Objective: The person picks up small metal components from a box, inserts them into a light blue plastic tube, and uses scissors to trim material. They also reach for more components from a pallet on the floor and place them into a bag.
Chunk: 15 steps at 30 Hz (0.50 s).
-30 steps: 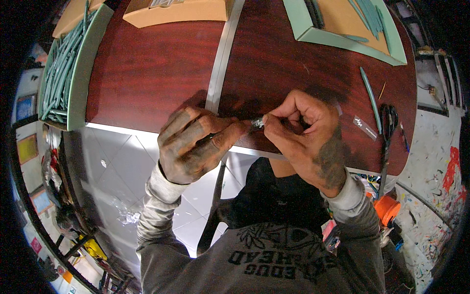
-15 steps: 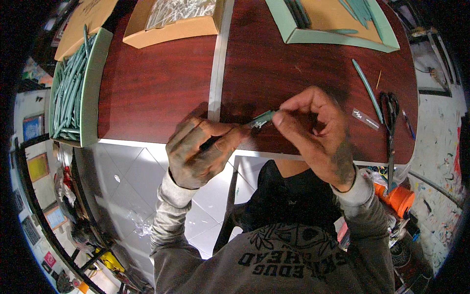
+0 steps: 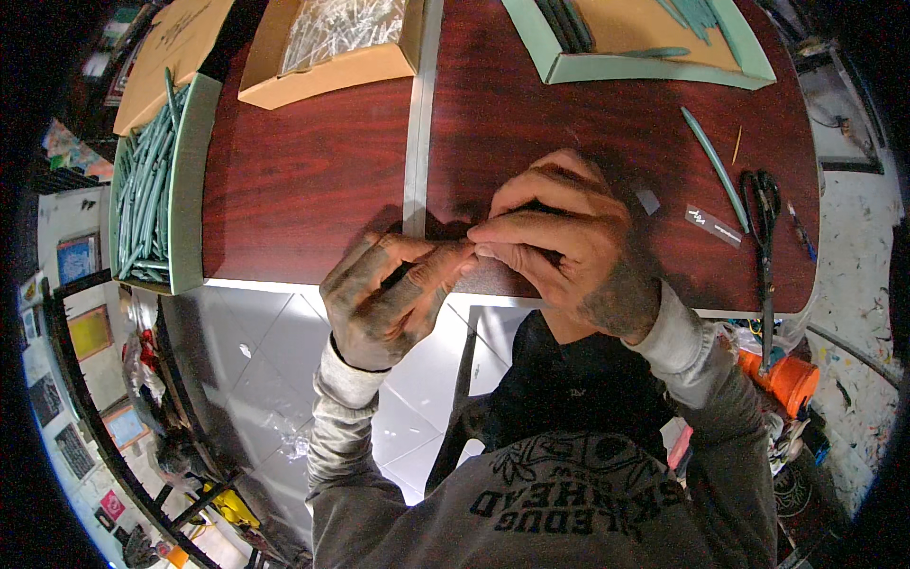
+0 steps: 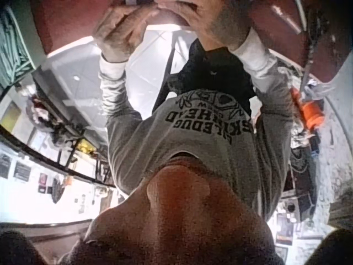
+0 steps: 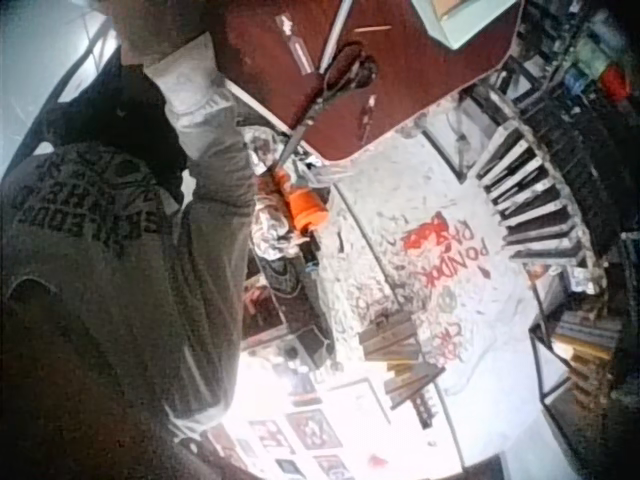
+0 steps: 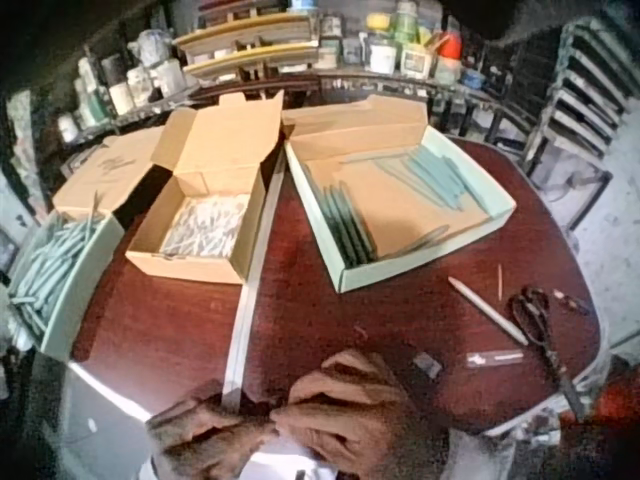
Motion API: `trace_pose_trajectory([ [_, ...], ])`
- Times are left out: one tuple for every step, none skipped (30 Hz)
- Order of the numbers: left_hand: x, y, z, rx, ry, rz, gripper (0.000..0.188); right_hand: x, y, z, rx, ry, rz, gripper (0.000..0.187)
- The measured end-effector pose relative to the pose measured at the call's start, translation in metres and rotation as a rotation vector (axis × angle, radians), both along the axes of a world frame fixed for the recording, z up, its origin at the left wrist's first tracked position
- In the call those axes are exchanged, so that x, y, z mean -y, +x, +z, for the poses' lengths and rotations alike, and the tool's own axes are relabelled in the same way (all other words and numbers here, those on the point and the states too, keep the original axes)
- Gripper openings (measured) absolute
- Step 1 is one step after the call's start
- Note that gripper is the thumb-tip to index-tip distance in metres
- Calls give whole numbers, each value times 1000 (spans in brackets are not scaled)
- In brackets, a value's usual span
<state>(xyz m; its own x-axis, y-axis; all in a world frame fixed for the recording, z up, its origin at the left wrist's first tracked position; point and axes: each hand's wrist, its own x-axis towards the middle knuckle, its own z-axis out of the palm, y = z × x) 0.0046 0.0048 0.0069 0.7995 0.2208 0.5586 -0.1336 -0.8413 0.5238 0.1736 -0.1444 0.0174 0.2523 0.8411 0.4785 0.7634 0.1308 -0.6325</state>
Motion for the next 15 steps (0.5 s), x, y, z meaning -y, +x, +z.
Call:
trace_pose_trajectory([
  [1, 1, 1, -6, 2, 11, 35, -1, 1, -1, 4, 3, 1, 11],
  [2, 1, 0, -12, 3, 22, 35, 0, 2, -3, 8, 5, 2, 11],
  [1, 0, 0, -17, 10, 16, 34, 0, 2, -2, -9, -7, -11, 11],
  [0, -1, 0, -22, 17, 10, 34, 2, 2, 0, -26, -19, -25, 11],
  [-1, -2, -1, -27, 24, 4, 34, 3, 3, 1, -42, -31, -39, 10],
  [-1, -1, 0, -19, 24, 2, 34, 3, 4, 3, -45, -51, -36, 12],
  [-1, -1, 0, -12, 24, 1, 34, 4, 5, 4, -49, -71, -32, 15],
  [-1, 0, 1, -5, 24, -1, 34, 4, 7, 6, -52, -91, -28, 19],
  [-2, 0, 0, 5, 25, -8, 34, 6, 7, 8, -63, -107, -38, 18],
  [-2, 0, -1, 14, 26, -15, 34, 7, 8, 10, -74, -123, -47, 16],
  [-3, 0, -2, 22, 27, -22, 34, 9, 8, 11, -86, -139, -56, 15],
  [-3, -1, -2, 19, 16, -22, 34, 9, 8, 12, -97, -148, -65, 15],
  [-3, -1, -2, 15, 5, -22, 34, 10, 9, 11, -109, -158, -73, 16],
  [-3, -2, -2, 12, -6, -23, 33, 11, 9, 11, -121, -167, -82, 16],
  [-2, -3, -1, -1, -4, -12, 33, 11, 11, 8, -133, -171, -80, 16],
])
